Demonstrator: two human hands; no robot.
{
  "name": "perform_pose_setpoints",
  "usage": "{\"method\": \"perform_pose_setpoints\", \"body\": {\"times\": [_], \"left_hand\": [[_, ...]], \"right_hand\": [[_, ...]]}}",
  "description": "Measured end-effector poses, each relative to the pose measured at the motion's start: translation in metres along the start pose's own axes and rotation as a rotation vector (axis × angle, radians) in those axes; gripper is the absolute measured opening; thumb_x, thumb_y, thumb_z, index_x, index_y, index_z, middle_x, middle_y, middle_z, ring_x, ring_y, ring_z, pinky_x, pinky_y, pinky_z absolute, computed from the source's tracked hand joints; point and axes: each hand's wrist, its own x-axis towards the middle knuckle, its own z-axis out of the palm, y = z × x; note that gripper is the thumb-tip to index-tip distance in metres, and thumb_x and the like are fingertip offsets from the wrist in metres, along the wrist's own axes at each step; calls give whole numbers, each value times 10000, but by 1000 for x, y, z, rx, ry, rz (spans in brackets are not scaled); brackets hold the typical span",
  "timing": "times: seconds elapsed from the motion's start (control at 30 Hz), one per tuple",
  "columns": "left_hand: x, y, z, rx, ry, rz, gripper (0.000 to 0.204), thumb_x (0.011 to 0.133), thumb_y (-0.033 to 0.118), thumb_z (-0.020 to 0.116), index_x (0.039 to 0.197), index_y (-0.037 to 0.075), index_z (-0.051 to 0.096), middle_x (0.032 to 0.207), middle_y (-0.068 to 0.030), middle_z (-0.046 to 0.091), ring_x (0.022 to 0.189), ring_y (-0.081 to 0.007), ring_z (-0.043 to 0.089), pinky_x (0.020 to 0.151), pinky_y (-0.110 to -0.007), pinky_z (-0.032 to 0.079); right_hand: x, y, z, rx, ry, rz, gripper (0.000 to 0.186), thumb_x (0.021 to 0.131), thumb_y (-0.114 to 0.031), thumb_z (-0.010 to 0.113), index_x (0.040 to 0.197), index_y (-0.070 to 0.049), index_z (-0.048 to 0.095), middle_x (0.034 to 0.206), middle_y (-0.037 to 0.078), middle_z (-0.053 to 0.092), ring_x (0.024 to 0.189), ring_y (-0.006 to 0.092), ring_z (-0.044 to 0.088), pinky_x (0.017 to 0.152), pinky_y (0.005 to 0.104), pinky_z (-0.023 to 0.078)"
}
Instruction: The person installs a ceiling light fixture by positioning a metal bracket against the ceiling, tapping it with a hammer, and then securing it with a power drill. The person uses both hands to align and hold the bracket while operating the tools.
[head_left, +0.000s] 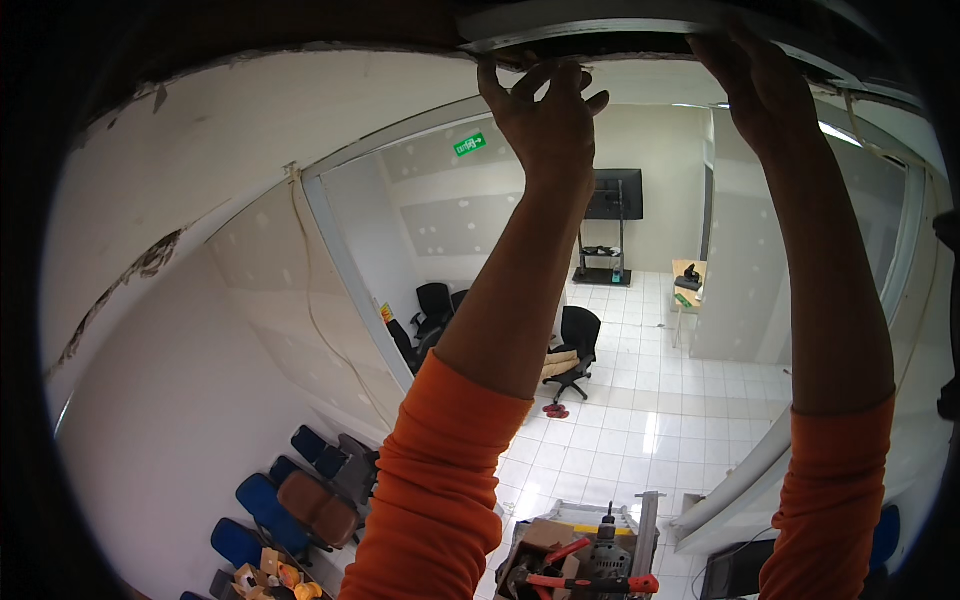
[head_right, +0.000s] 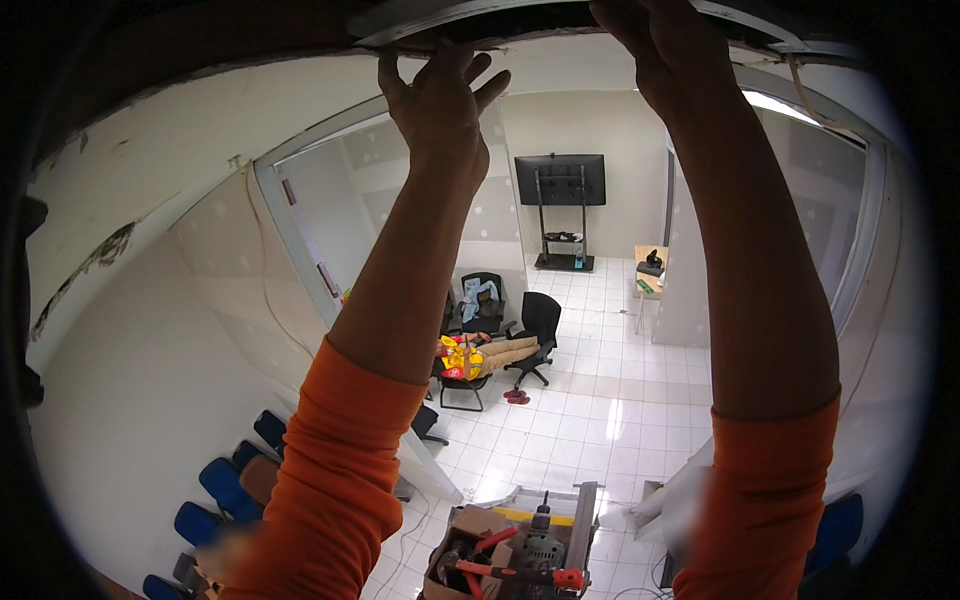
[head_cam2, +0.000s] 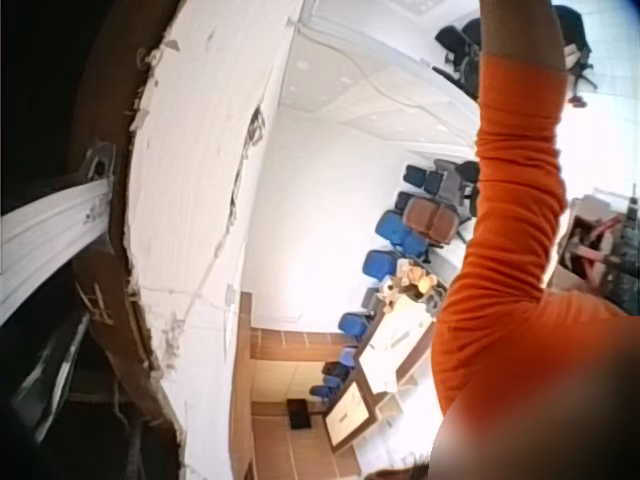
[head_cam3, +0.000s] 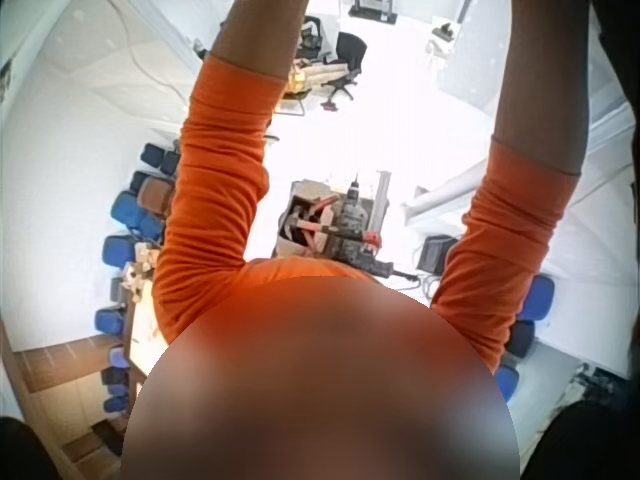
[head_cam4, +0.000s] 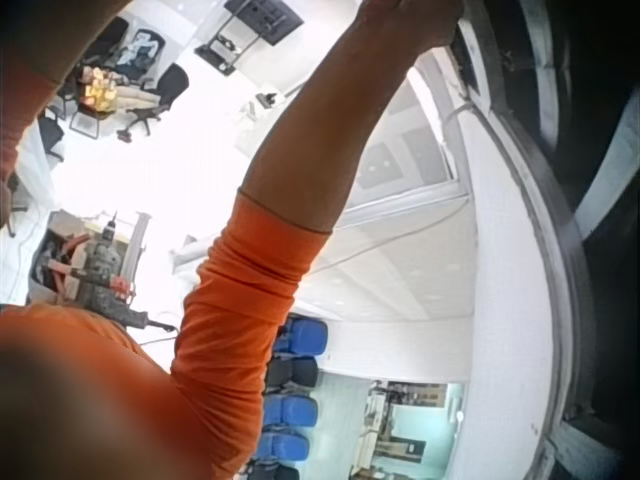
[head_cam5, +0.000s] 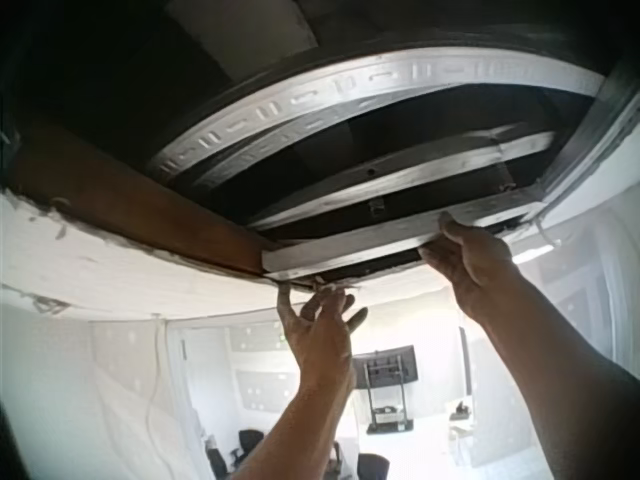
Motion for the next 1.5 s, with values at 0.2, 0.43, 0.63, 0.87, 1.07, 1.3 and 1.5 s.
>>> {"method": "perform_pose_setpoints", "body": {"times": [0.2,0.43,0.63,0.87,1.07,1.3,1.5], "left_hand": [[-2,5,-8,-9,-40,-39,927,903,46,663,1567,123,20,1197,-185,560,1176,-361,566,959,-538,579],[-5,14,-10,-118,-102,-110,955,923,127,668,1603,153,-2,1356,-203,447,1222,-377,517,972,-562,565],[-4,13,0,-149,-76,-178,978,922,173,687,1607,231,-8,1440,-222,375,1288,-417,476,938,-551,589],[-3,10,-1,-117,-54,-217,987,915,28,625,1600,251,-49,1374,-224,471,1257,-384,527,930,-547,596],[0,3,-12,-141,-99,-202,1060,853,-38,636,1602,255,-55,1243,-194,504,1130,-326,566,917,-546,602],[-1,5,-13,-123,-106,-237,1077,881,34,678,1598,225,-103,1330,-236,466,1160,-370,568,909,-545,605],[-9,15,11,-71,-81,-300,888,1011,538,511,1564,-23,100,1467,-300,399,1314,-394,502,1009,-476,563]], "right_hand": [[-3,-1,5,5,-3,-29,185,943,-168,714,972,-33,592,872,88,602,819,228,640,849,358,597],[6,7,4,-20,68,-32,166,960,-175,693,954,-32,610,869,81,624,794,225,648,844,356,616],[25,12,-18,-63,-209,-92,329,995,-202,645,1269,-27,597,1180,142,693,1135,258,657,1055,350,515],[21,15,-38,-1396,-204,-802,417,998,-316,641,1339,-85,580,1195,129,707,1159,255,652,1045,373,487],[38,18,-29,-42,-176,-94,318,977,-172,666,1220,20,591,1107,158,691,1090,267,667,1029,365,547],[33,16,-18,-125,-63,-73,294,981,-152,653,1200,34,590,1081,169,692,1041,260,683,1017,353,561],[17,11,-7,-396,-43,-190,317,1006,-170,614,1228,53,572,1114,184,698,1047,253,683,990,287,568]]}}
